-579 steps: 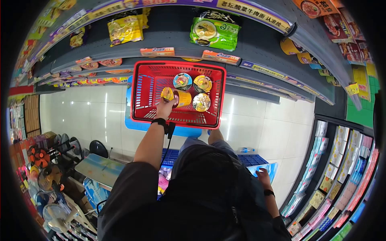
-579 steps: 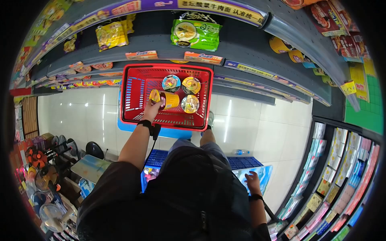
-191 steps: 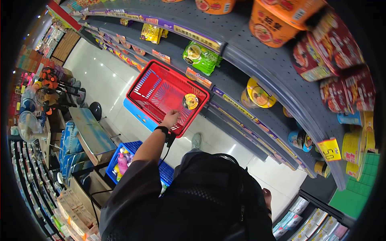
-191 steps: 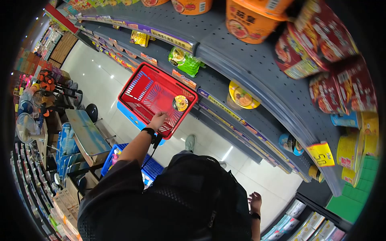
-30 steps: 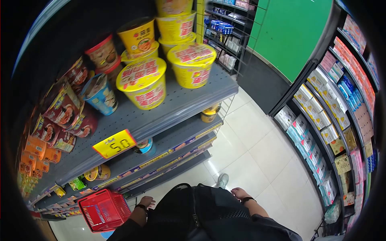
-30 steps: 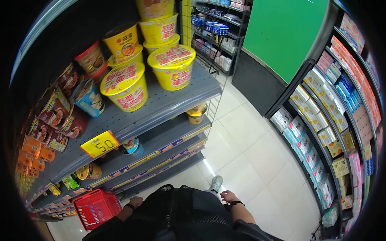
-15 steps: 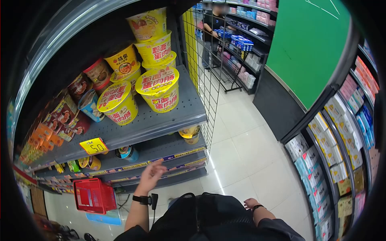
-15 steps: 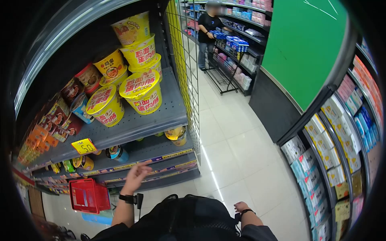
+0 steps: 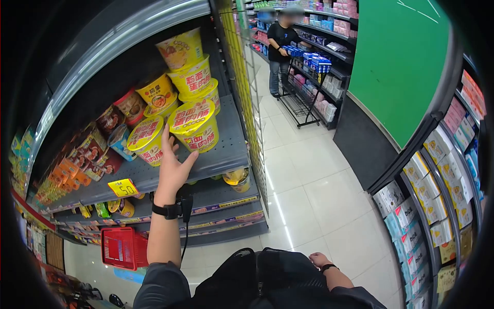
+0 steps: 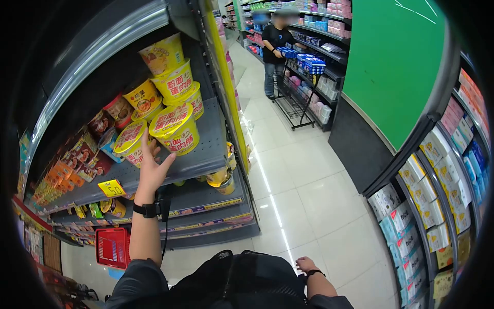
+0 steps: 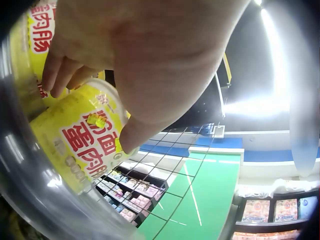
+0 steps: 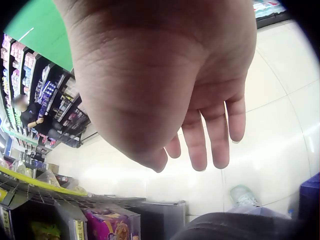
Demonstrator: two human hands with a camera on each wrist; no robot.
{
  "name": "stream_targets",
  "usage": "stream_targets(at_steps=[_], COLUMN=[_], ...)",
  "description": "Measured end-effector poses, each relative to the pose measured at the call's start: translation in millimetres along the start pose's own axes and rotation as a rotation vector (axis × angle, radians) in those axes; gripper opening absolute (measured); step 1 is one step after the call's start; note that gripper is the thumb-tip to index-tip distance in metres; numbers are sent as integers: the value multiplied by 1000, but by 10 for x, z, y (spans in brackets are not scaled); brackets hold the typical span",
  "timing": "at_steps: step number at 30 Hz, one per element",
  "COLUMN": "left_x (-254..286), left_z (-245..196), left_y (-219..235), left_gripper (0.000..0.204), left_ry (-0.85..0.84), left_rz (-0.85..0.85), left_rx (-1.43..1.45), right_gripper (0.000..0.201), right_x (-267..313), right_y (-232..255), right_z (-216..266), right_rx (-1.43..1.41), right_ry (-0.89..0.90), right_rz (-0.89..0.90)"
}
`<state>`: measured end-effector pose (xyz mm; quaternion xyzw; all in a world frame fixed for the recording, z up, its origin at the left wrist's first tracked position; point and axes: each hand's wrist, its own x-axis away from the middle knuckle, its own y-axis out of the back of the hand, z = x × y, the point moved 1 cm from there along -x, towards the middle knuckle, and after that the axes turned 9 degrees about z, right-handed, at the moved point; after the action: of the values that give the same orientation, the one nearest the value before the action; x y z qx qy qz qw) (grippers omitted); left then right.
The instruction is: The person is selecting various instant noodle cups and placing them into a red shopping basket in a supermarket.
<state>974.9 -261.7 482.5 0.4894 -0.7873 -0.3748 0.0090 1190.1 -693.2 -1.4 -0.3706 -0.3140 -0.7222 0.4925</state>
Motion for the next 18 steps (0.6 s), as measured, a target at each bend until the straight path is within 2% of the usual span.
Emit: stream_targets(at_steps=[1, 2, 4, 6, 8, 12, 16, 18], left_x=[-104, -145, -185, -295, -379, -387, -344, -346], left_z=[130, 108, 84, 221, 246, 204, 109, 148], left_y=[-47, -82, -165, -214, -264, -365, -388, -408], left_gripper=[92, 92, 84, 78, 79, 81, 81, 81], left_ry=[-135, -147, -40, -88, -150, -116, -73, -138], left_rz=[-13, -5, -3, -38, -131, -249, -280, -268], left_rx=[-26, -32, 28, 37, -40, -110, -122, 151], right_gripper=[33, 32, 31, 31, 32, 33, 33, 33], right_x=[-53, -143, -66, 59, 187, 260, 322, 221], right_y=[33, 59, 90, 87, 66, 74, 51, 53], right_z=[-120, -294, -425, -524, -528, -605, -580, -646], right_rx=[8, -29, 13, 11, -19, -12, 15, -3], right_ry=[-8, -29, -119, -160, -159, -157, -110, -104], right_rz=[-17, -14, -2, -7, -29, -12, 1, 4])
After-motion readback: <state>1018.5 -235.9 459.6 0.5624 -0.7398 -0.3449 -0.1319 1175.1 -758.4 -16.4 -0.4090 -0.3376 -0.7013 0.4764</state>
